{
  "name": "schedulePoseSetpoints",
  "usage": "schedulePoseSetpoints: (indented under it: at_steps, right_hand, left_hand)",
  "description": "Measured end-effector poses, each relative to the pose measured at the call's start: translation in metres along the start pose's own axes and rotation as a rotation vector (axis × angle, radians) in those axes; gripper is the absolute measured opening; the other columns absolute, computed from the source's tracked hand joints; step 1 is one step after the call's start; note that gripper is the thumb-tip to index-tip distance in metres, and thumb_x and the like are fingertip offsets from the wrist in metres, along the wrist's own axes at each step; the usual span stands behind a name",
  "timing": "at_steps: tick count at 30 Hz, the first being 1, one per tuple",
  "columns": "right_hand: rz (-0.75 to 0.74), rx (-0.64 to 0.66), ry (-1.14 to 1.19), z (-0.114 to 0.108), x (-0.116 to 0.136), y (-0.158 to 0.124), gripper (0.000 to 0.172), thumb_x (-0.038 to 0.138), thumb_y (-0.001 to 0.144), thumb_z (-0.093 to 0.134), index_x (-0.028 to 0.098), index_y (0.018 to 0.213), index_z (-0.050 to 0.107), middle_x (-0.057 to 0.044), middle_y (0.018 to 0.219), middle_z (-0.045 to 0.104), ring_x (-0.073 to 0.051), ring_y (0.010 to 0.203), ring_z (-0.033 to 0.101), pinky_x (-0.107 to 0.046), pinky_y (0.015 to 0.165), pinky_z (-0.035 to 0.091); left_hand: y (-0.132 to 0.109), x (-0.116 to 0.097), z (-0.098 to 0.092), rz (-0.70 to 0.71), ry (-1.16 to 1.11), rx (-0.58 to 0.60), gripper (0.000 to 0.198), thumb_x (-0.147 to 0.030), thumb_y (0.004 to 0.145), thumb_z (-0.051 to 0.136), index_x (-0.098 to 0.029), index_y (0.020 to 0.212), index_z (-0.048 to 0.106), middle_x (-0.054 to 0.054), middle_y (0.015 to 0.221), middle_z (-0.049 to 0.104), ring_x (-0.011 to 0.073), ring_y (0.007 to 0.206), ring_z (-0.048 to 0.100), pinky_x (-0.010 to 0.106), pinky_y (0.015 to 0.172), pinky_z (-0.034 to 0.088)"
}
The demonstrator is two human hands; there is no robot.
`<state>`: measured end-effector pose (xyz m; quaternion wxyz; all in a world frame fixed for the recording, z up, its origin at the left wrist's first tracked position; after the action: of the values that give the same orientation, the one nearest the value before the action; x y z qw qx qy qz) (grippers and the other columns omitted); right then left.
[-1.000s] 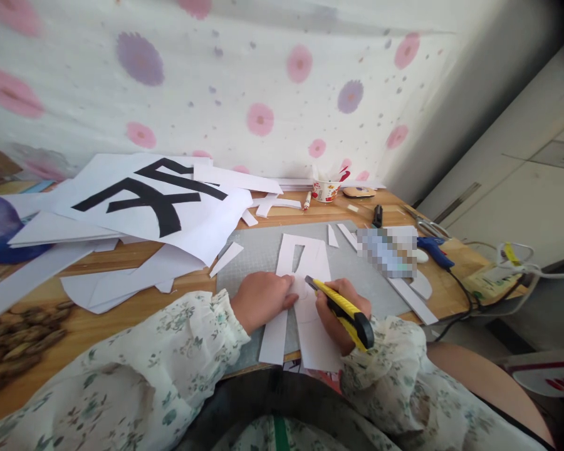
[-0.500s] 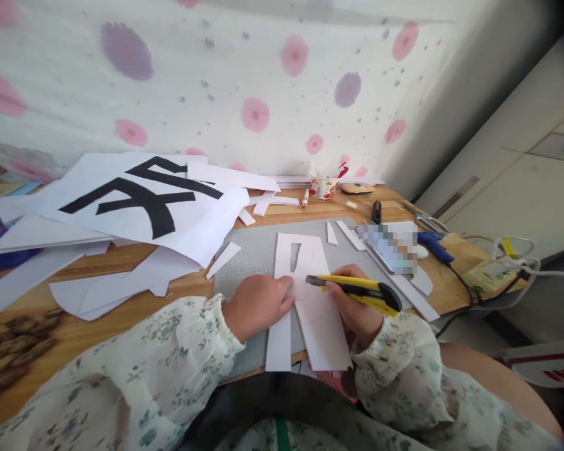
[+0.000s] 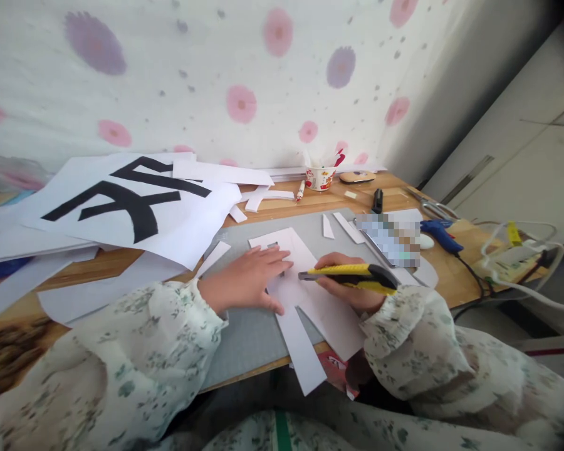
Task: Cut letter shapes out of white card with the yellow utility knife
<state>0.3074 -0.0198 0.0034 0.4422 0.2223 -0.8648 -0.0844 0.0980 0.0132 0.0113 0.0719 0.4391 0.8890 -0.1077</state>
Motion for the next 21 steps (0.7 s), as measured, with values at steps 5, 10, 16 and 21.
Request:
schedulePoseSetpoints:
  at_steps: [5,10,16,21]
  right_hand:
    - [-0.025,-0.055,-0.083,0.009,-0.005,-0.013,0.011,0.027,0.081,0.064,0.025,0.092,0.065,0.001,0.076,0.071,-0.015,0.065,0.066,-0.026,0.063,0.052]
    - [-0.039,-0.086,-0.12,0.011,-0.006,-0.022,0.012,0.029,0.085,0.061,0.024,0.096,0.065,0.001,0.078,0.071,-0.013,0.064,0.066,-0.024,0.061,0.051]
    - [-0.005,-0.087,-0.167,0.013,-0.001,-0.029,0.013,0.031,0.086,0.06,0.024,0.096,0.065,0.001,0.075,0.07,-0.013,0.06,0.065,-0.024,0.057,0.051]
    - [0.004,-0.102,-0.205,0.014,0.003,-0.035,0.013,0.032,0.087,0.059,0.023,0.095,0.064,0.001,0.074,0.07,-0.014,0.058,0.064,-0.024,0.056,0.05]
  left_hand:
    - [0.005,0.005,0.012,0.007,0.055,0.115,0.104,-0.072,0.07,0.07,-0.018,0.151,0.035,0.017,0.162,0.022,0.0337,0.149,0.023,0.046,0.12,0.02]
    - [0.007,0.009,0.016,-0.002,0.054,0.113,0.111,-0.072,0.063,0.075,-0.017,0.151,0.034,0.019,0.161,0.022,0.0345,0.149,0.022,0.047,0.12,0.02]
    - [0.008,0.01,0.018,-0.017,0.028,0.097,0.107,-0.071,0.065,0.074,-0.018,0.15,0.036,0.019,0.161,0.024,0.0335,0.149,0.023,0.048,0.12,0.018]
    - [0.007,0.01,0.019,-0.037,0.018,0.098,0.104,-0.07,0.067,0.073,-0.019,0.15,0.036,0.018,0.161,0.023,0.0318,0.149,0.022,0.046,0.121,0.015]
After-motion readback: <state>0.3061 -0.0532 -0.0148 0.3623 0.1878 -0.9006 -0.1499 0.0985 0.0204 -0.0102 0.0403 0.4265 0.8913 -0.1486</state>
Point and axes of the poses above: each hand's wrist, its own y-axis towards the middle knuckle, its own z-axis out of the palm, x = y × z, the point moved 4 cm from there along y, towards the middle knuckle
